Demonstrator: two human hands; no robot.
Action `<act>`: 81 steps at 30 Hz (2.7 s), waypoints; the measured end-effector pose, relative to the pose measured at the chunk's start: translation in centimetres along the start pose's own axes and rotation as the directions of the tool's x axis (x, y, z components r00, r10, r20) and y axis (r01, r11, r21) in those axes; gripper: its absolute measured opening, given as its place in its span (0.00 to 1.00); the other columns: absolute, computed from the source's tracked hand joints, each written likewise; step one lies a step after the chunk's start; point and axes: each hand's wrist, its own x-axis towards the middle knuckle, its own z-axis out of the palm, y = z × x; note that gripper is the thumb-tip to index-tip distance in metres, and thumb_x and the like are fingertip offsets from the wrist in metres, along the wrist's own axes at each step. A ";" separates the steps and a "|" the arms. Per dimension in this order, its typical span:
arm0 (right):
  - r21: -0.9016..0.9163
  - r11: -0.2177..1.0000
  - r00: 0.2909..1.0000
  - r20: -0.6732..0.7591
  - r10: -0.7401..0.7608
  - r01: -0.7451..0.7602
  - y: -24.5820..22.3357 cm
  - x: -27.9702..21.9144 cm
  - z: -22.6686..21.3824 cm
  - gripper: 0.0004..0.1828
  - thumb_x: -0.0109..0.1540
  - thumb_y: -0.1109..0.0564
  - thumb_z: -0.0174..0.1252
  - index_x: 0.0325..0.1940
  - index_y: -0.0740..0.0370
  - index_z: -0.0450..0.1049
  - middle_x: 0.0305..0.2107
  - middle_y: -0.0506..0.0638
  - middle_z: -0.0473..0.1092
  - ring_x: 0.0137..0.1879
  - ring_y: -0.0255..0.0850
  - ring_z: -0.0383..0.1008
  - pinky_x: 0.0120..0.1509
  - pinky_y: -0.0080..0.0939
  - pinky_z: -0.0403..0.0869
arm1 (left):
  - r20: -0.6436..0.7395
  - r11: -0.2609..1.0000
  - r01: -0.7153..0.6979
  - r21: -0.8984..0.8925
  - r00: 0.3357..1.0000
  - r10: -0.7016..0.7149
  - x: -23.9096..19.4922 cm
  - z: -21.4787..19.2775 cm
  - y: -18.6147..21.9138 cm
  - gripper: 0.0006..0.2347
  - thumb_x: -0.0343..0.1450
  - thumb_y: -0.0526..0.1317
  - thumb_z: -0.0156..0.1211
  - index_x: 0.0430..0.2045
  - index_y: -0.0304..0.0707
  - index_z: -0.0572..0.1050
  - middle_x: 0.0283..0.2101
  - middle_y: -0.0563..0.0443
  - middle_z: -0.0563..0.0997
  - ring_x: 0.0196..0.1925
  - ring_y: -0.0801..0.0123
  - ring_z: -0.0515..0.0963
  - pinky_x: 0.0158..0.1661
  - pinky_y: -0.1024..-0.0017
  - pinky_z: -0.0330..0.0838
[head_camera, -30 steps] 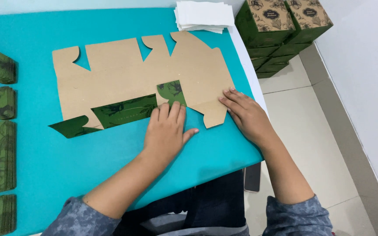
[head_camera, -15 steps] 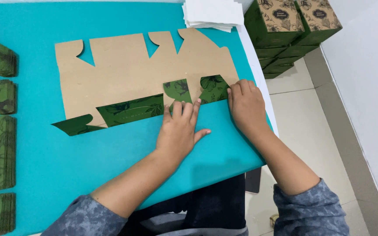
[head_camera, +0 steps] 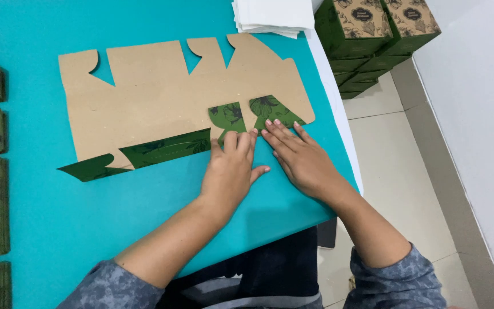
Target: The person assembles a flat cardboard box by folding the sides and tucking the flaps into place. They then place a decorative lid on top to complete the box.
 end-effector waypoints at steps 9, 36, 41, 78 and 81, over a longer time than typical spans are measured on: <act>-0.051 0.961 0.963 -0.002 0.271 -0.270 1.7 -1.2 -0.2 0.24 0.69 0.49 0.35 0.70 0.48 0.55 0.67 0.42 0.53 0.72 0.36 0.49 0.77 0.52 0.32 | -0.034 0.999 0.010 -0.036 0.999 -0.011 0.0 0.2 -0.1 0.32 0.70 0.65 0.34 0.55 0.36 0.67 0.39 0.46 0.68 0.41 0.60 0.68 0.46 0.57 0.73; 0.232 0.813 0.839 -0.259 -0.478 0.535 -17.4 -0.1 3.5 0.20 0.65 0.61 0.42 0.61 0.65 0.63 0.58 0.59 0.64 0.67 0.59 0.58 0.69 0.55 0.59 | 0.221 0.819 0.479 -0.315 0.877 -0.428 -15.1 -1.3 -11.3 0.23 0.72 0.58 0.42 0.58 0.49 0.64 0.66 0.51 0.63 0.70 0.52 0.54 0.65 0.43 0.40; 0.034 0.908 0.893 -0.196 -0.404 0.418 -15.3 0.4 3.4 0.19 0.66 0.46 0.45 0.57 0.56 0.67 0.53 0.51 0.66 0.65 0.47 0.61 0.66 0.49 0.61 | 0.275 0.766 0.468 -0.440 0.883 -0.381 -14.9 -0.6 -12.2 0.24 0.73 0.55 0.42 0.63 0.49 0.61 0.68 0.52 0.59 0.71 0.50 0.50 0.64 0.44 0.39; 0.099 0.983 0.988 -0.017 -0.155 0.156 -20.1 -1.7 4.7 0.43 0.65 0.32 0.37 0.72 0.66 0.43 0.70 0.60 0.40 0.76 0.50 0.36 0.77 0.49 0.37 | 0.178 0.766 0.408 -0.497 0.912 -0.370 -17.6 -1.7 -8.4 0.19 0.74 0.43 0.43 0.62 0.48 0.61 0.67 0.55 0.60 0.70 0.56 0.53 0.64 0.49 0.42; 0.075 0.986 0.973 -0.190 -0.131 0.148 -19.3 -2.6 4.3 0.42 0.63 0.33 0.43 0.70 0.65 0.50 0.68 0.59 0.48 0.74 0.50 0.44 0.76 0.48 0.44 | 0.174 0.754 0.414 -0.510 0.908 -0.382 -17.6 -1.8 -8.2 0.19 0.75 0.42 0.41 0.63 0.49 0.60 0.68 0.56 0.59 0.70 0.57 0.52 0.65 0.51 0.40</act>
